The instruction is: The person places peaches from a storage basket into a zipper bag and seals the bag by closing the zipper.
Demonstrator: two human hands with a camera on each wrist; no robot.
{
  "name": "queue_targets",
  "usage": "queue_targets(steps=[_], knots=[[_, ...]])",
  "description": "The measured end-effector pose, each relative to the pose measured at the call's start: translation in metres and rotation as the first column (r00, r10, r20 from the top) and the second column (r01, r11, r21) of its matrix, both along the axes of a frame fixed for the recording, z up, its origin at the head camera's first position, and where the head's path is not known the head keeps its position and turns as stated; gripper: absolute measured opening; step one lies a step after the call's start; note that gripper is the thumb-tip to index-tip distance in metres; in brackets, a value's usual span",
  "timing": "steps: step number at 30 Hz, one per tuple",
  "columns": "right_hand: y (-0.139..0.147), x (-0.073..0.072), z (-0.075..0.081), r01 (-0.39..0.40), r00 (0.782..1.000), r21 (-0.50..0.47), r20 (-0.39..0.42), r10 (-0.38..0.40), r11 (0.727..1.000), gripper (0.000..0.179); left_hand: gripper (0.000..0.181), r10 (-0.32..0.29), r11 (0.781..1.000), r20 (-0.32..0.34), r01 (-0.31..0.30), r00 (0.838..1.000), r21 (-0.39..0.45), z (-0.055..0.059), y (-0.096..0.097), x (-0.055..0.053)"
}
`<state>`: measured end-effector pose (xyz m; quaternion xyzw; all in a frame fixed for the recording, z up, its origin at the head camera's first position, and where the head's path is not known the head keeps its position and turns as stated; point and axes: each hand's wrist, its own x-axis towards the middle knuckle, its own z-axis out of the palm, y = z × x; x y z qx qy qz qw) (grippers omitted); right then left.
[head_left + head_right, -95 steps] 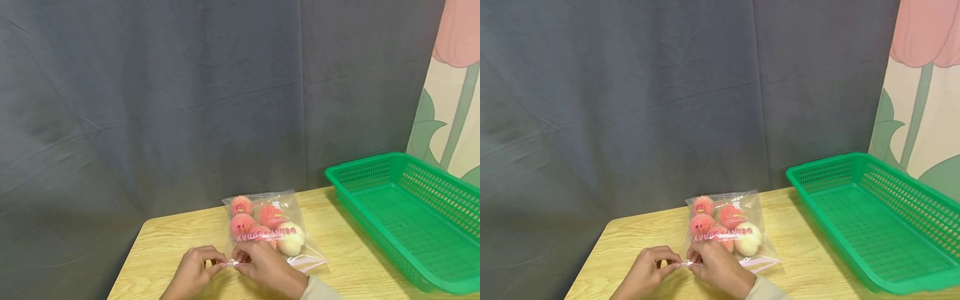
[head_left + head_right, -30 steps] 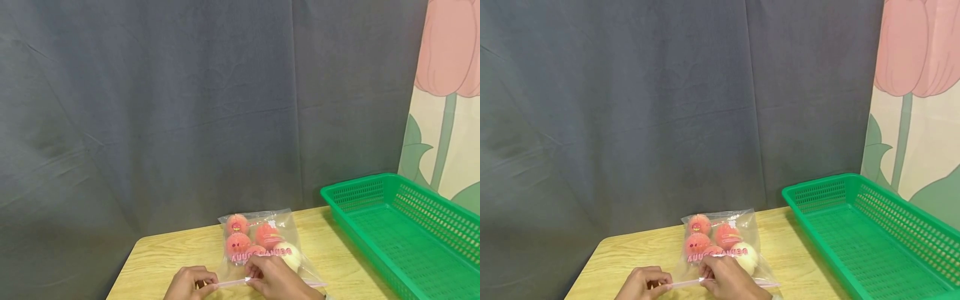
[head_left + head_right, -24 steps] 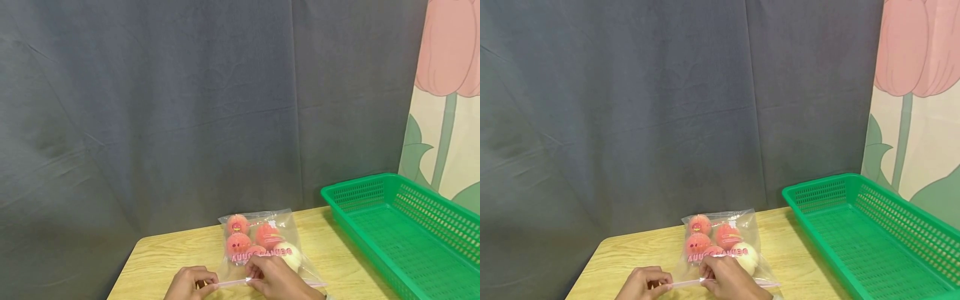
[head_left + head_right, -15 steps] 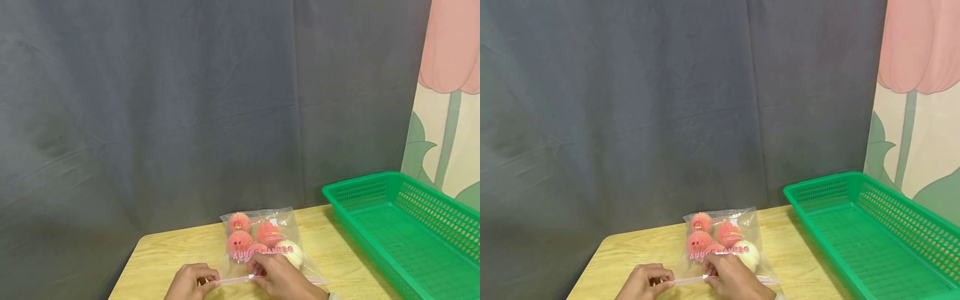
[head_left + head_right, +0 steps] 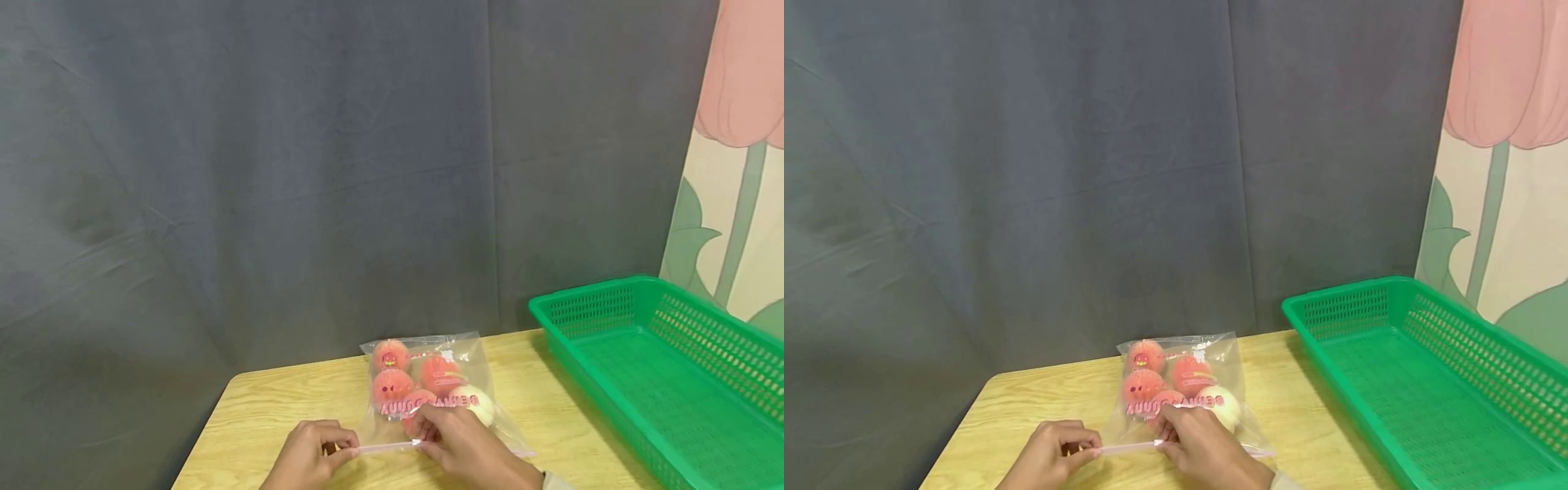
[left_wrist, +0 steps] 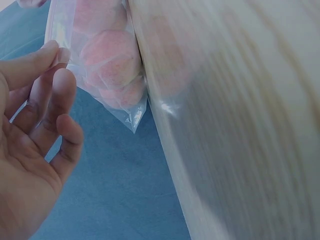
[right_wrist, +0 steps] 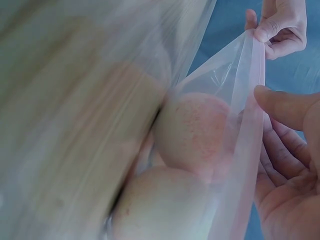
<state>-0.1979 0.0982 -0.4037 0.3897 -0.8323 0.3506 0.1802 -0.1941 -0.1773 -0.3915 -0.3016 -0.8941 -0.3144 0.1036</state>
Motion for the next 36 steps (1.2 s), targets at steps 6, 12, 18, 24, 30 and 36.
queue_targets(steps=[6,12,18,24,30,36], knots=[[0.005,0.002,-0.002,-0.001,1.000,-0.010,0.016,0.001,1.000,0.023,0.009,-0.029,1.000,-0.039,0.029,0.999,-0.002,-0.003,-0.001,-0.001],[0.007,0.003,-0.003,-0.018,0.998,-0.017,0.061,0.019,1.000,0.022,0.010,-0.028,1.000,-0.058,0.027,0.998,-0.006,-0.004,-0.002,-0.001],[0.008,0.006,-0.006,-0.020,0.999,-0.010,0.037,0.020,1.000,0.024,0.011,-0.012,1.000,-0.043,0.010,0.999,-0.029,-0.006,-0.003,0.002],[0.013,0.007,-0.005,0.008,0.999,-0.005,0.043,-0.007,1.000,0.025,0.008,-0.027,0.999,-0.041,0.026,0.999,-0.031,-0.002,-0.002,0.002],[0.018,0.007,-0.001,0.027,0.998,-0.006,0.063,-0.026,1.000,0.023,0.006,-0.030,0.999,-0.041,0.029,0.999,-0.027,0.002,0.000,0.001],[0.022,0.007,0.000,0.024,0.997,-0.001,0.077,-0.024,1.000,0.022,0.008,-0.021,1.000,-0.061,0.020,0.998,-0.023,0.002,0.001,0.003]])
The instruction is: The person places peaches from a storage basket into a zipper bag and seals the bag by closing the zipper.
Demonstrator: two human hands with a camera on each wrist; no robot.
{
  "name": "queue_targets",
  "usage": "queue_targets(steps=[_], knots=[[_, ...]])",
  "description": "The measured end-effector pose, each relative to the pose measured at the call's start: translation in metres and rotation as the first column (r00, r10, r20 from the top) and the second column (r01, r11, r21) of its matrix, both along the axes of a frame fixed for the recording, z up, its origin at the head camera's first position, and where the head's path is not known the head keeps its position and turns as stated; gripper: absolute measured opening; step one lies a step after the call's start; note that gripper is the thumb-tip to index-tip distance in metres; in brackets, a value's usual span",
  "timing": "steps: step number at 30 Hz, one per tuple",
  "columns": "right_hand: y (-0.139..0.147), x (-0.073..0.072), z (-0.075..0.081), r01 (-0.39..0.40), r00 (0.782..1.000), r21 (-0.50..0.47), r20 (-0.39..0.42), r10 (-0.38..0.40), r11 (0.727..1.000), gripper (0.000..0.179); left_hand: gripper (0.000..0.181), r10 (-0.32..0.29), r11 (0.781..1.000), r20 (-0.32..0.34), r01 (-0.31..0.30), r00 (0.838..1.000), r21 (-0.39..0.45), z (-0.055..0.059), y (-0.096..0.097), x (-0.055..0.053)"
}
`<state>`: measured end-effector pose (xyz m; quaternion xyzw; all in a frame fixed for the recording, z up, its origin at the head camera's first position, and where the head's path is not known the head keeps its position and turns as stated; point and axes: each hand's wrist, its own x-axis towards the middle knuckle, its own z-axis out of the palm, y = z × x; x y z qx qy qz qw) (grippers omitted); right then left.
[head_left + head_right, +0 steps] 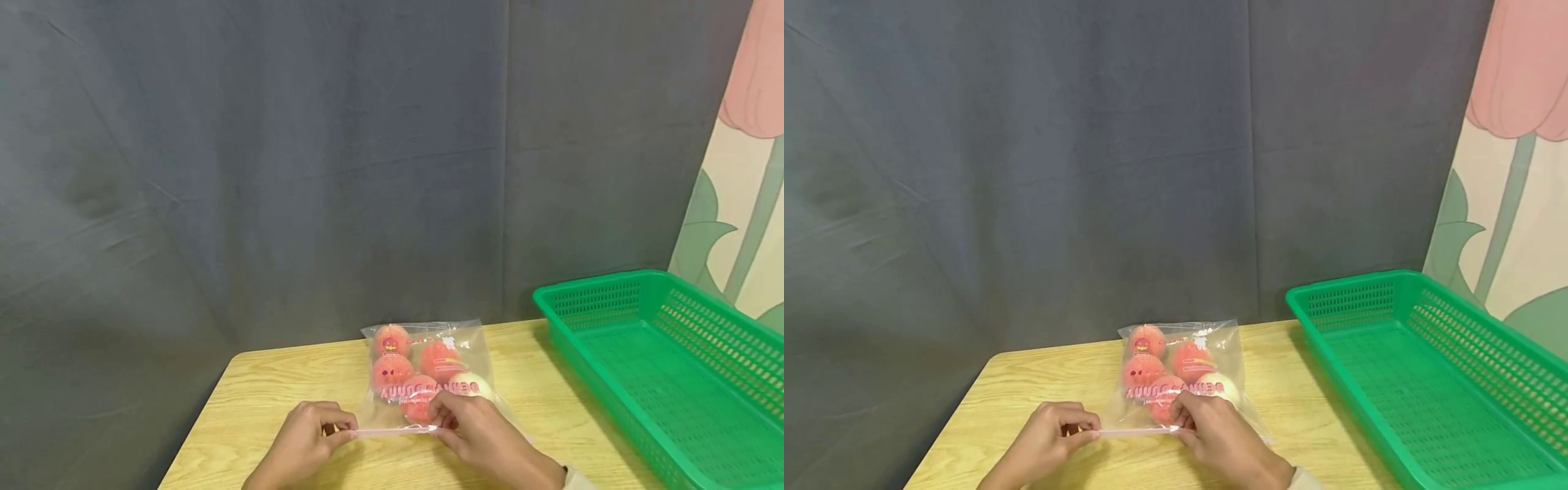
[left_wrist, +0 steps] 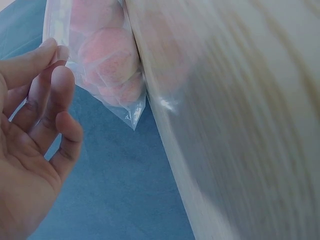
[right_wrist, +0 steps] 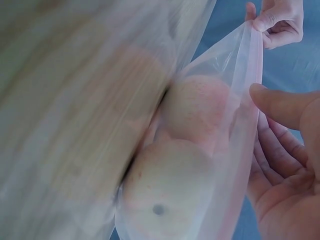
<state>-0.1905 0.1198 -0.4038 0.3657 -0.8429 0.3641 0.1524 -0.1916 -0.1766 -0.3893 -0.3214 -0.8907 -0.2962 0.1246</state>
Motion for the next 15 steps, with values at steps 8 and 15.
queue_targets(steps=[8,15], knots=[[0.007,0.002,-0.002,0.027,1.000,0.027,-0.002,-0.027,0.999,0.022,0.008,0.003,1.000,0.016,-0.003,1.000,-0.009,0.001,0.000,0.000],[0.012,0.004,-0.002,0.034,0.999,0.024,-0.036,-0.033,0.999,0.026,0.008,-0.007,1.000,-0.001,0.007,1.000,-0.012,0.000,0.000,0.000]])
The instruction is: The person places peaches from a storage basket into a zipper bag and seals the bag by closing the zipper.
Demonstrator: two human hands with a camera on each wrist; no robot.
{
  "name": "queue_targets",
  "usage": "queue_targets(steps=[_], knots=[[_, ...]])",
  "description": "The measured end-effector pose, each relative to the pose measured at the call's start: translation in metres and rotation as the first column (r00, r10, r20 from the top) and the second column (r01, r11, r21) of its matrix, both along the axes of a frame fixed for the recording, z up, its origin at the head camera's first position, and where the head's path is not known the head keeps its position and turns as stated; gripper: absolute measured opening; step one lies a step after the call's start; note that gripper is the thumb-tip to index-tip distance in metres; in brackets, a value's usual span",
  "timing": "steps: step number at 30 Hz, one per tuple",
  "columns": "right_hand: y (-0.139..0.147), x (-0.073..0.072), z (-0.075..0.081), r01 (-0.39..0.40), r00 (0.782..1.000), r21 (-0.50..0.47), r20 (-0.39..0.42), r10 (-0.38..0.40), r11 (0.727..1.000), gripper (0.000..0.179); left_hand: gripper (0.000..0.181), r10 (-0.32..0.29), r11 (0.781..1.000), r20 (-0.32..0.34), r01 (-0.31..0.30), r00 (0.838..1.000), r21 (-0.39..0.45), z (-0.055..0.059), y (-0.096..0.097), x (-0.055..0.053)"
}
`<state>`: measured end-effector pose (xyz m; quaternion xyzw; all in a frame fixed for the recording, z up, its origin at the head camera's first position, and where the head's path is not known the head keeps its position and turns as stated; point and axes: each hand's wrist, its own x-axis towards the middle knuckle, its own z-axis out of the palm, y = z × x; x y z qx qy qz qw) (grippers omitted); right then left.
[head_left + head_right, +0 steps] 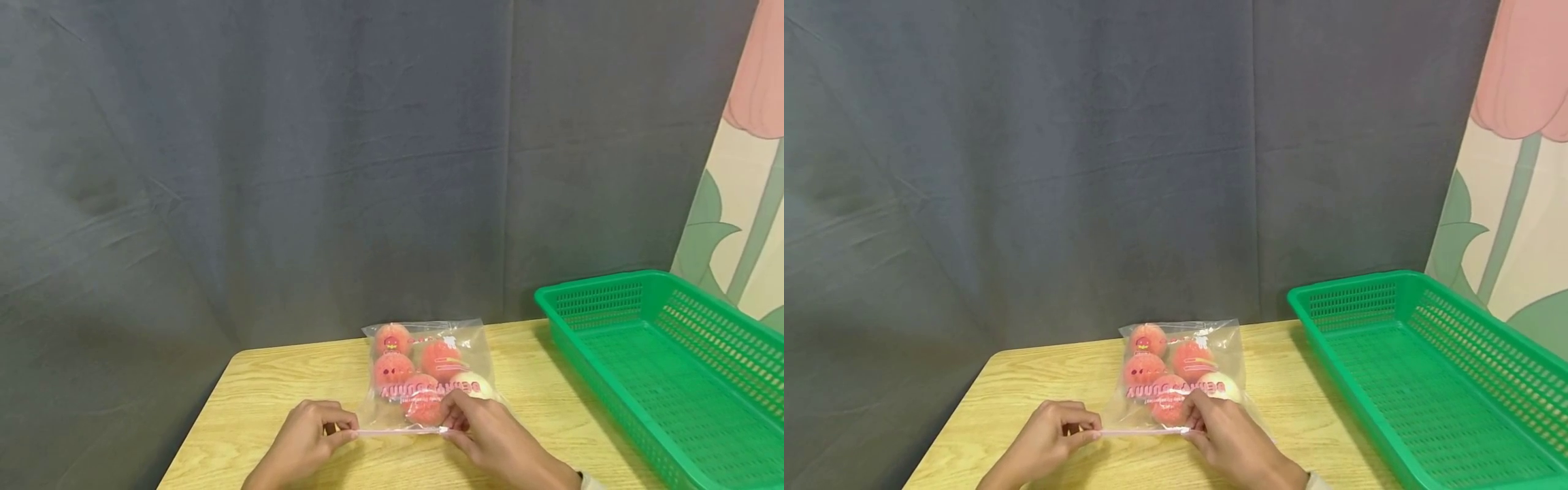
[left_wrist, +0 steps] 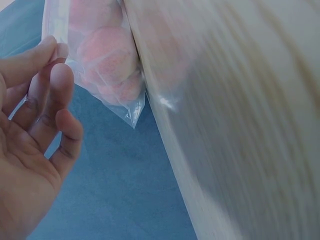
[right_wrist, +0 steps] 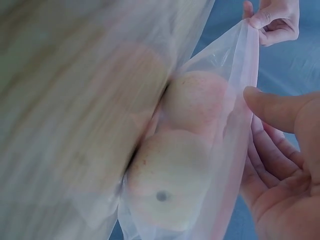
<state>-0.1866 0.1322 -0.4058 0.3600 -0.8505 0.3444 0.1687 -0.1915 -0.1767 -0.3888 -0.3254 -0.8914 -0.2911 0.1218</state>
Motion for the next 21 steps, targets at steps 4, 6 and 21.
queue_targets(steps=[4,6,21], knots=[[0.003,0.002,0.000,0.010,1.000,-0.011,-0.013,-0.010,1.000,0.029,0.008,-0.005,1.000,-0.002,0.005,1.000,-0.002,0.000,0.002,0.000],[0.005,0.002,0.000,0.006,1.000,-0.017,-0.025,-0.007,1.000,0.029,0.008,-0.008,1.000,-0.006,0.008,1.000,-0.003,0.000,0.002,0.001],[0.012,0.002,0.003,0.001,0.997,-0.015,-0.081,-0.003,1.000,0.032,0.008,0.021,1.000,-0.006,-0.021,1.000,-0.014,0.004,0.003,0.002]])
